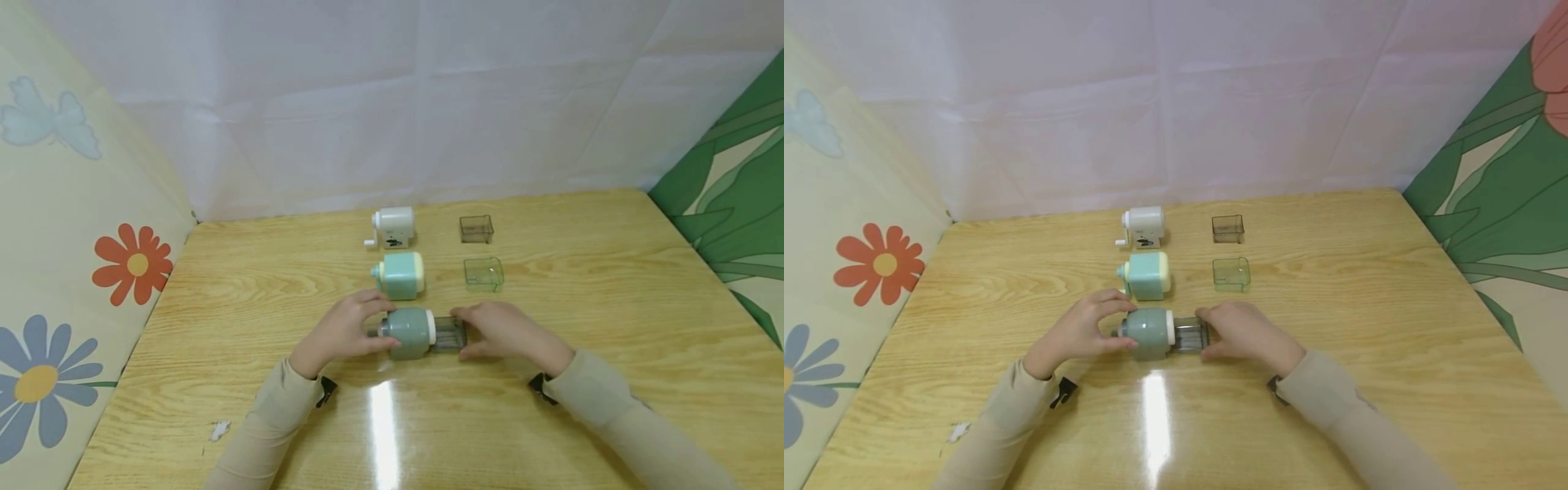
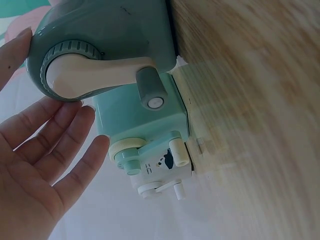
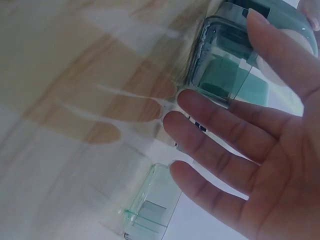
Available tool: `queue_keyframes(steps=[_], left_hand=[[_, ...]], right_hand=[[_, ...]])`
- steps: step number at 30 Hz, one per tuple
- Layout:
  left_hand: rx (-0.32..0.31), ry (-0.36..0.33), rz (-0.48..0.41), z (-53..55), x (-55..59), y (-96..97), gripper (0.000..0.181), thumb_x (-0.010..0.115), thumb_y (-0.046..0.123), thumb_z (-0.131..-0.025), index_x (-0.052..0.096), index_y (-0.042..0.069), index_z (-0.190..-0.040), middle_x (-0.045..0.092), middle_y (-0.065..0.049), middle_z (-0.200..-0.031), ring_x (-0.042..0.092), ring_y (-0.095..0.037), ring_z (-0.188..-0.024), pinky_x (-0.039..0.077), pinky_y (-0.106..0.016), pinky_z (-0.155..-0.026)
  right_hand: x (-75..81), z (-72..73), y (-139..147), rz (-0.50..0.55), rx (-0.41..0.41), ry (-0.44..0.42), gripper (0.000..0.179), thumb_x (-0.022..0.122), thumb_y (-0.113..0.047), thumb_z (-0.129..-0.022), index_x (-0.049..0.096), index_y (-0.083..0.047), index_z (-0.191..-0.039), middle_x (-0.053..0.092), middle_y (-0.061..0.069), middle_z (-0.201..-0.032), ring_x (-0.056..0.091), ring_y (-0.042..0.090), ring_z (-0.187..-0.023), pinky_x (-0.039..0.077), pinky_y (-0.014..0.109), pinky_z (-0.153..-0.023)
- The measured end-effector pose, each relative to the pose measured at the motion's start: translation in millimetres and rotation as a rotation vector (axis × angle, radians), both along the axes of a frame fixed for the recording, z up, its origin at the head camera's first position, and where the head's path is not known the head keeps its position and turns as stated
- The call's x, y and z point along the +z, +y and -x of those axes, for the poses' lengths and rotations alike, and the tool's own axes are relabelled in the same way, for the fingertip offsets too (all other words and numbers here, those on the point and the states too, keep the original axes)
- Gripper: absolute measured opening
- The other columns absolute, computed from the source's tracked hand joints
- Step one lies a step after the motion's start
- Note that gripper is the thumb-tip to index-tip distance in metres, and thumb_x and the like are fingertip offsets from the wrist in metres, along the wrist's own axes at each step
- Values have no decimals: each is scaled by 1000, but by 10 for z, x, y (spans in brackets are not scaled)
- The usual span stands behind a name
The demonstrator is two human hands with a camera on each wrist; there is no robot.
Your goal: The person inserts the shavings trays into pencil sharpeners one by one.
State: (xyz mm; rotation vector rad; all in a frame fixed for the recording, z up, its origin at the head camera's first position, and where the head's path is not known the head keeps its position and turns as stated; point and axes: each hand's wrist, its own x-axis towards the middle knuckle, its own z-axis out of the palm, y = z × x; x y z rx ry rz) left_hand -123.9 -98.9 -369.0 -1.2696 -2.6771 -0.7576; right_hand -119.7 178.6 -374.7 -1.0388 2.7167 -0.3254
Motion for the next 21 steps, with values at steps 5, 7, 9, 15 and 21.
queue_keyframes(steps=[5, 7, 9, 15, 21], left_hand=[[2, -5, -1, 0, 4, 1, 53, 75, 38, -71, 64, 1, -107, 62, -10, -107, 59, -20, -94, 51, -26, -80], [2, -4, -1, 1, 1, 1, 53, 75, 38, -71, 63, 1, -107, 62, -10, -107, 59, -20, -94, 50, -26, -81], [3, -3, -1, 2, -2, 1, 53, 75, 38, -71, 63, 1, -107, 62, -10, -107, 59, -20, -95, 50, -27, -81], [2, 5, 0, 3, -4, 1, 53, 75, 39, -71, 64, 1, -107, 62, -10, -107, 59, -20, -95, 50, -27, -82], [0, 6, 0, 0, -9, -1, 53, 75, 38, -71, 64, 1, -107, 62, -11, -107, 58, -20, -96, 50, -28, -83]], right_hand=[[-10, 3, -32, 0, 11, 7, 70, 74, -39, -71, 53, 6, -119, 63, 20, -106, 62, 30, -89, 52, 42, -78], [-13, 4, -43, 0, 11, 6, 70, 74, -39, -71, 53, 6, -119, 63, 20, -106, 62, 30, -89, 52, 42, -78], [-13, 4, -55, 2, 10, 4, 70, 74, -39, -71, 53, 6, -119, 63, 20, -107, 62, 30, -89, 52, 42, -78], [-10, 1, -88, 8, 11, 4, 69, 74, -39, -71, 53, 6, -119, 63, 19, -106, 63, 29, -89, 52, 41, -78], [-12, -5, -100, 8, 13, 12, 69, 74, -39, -71, 54, 7, -118, 63, 19, -106, 63, 28, -88, 53, 40, -77]])
